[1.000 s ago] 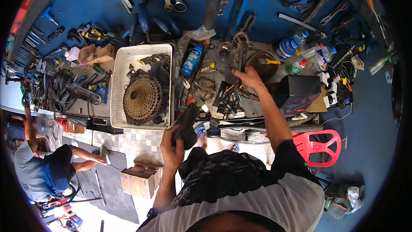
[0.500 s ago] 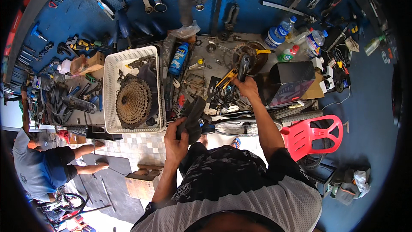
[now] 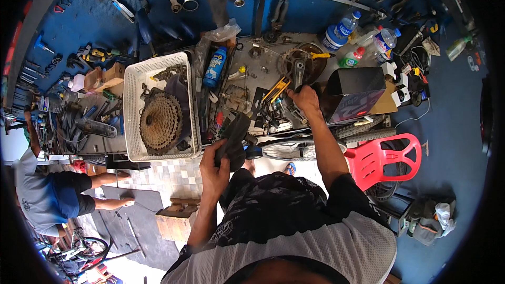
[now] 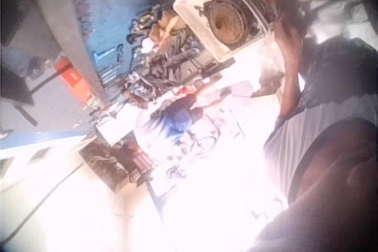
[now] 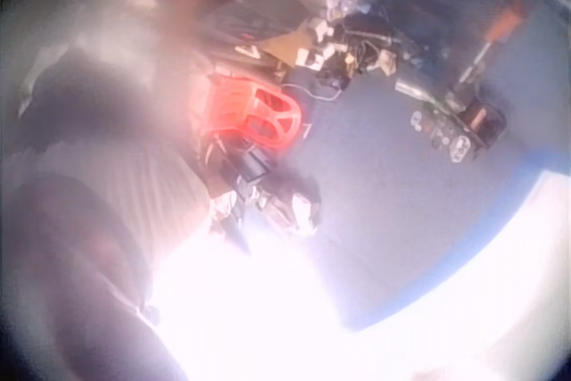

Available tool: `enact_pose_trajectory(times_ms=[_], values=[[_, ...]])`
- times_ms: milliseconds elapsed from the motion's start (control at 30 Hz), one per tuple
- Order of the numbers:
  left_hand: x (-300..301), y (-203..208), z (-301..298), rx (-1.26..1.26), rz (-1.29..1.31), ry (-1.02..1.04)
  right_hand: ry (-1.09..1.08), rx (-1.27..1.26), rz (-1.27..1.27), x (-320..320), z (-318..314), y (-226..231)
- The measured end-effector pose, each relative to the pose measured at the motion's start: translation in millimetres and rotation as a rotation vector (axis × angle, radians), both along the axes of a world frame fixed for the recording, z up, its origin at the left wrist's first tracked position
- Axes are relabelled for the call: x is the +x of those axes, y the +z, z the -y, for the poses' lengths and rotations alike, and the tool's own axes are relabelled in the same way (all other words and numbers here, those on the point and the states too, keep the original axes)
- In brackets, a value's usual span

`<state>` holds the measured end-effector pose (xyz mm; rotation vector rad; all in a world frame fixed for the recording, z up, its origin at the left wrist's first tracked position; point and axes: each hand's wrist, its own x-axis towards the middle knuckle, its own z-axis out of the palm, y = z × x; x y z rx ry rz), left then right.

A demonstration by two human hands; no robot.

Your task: The person organizes bicycle parts and tools in a workshop. They move a cassette into a basket, handle a bicycle wheel, open a drawer to retrieve a hammer, and sort various small parts and tools on the workbench.

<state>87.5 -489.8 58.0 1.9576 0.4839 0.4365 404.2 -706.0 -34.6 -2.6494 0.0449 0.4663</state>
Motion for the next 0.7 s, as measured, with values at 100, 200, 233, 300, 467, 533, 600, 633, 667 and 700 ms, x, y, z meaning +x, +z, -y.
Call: enact_pose_trajectory(times_ms=[100, 200, 233, 300, 467, 533, 600, 633, 667, 700], values=[[0, 0, 0, 0.029, 0.002, -0.008, 0.018, -0.032, 0.045, 6, 5, -4], [-6, -5, -1, 0.012, -0.024, 0.014, 0.059, -0.051, 0.005, 11, 5, 3], [-9, -6, -1, -0.002, -0.04, 0.028, 0.086, -0.052, -0.035, 12, 3, 12], [-18, -9, -5, -0.011, -0.057, 0.04, 0.105, -0.056, -0.092, 10, 4, 27], [-40, -13, -14, -0.017, -0.097, 0.106, 0.131, -0.113, -0.058, -1, 2, 51], [-47, -10, -17, -0.042, -0.148, 0.134, 0.146, -0.128, 0.009, 2, 7, 47], [-54, -7, -19, -0.033, -0.186, 0.155, 0.166, -0.158, 0.048, -1, 0, 53], [-56, -3, -17, -0.045, -0.181, 0.16, 0.173, -0.184, 0.054, -1, -1, 58], [-60, -3, -18, -0.04, -0.198, 0.157, 0.18, -0.207, 0.058, -3, -6, 62], [-65, -5, -19, -0.035, -0.216, 0.154, 0.203, -0.226, 0.078, -2, -4, 59]])
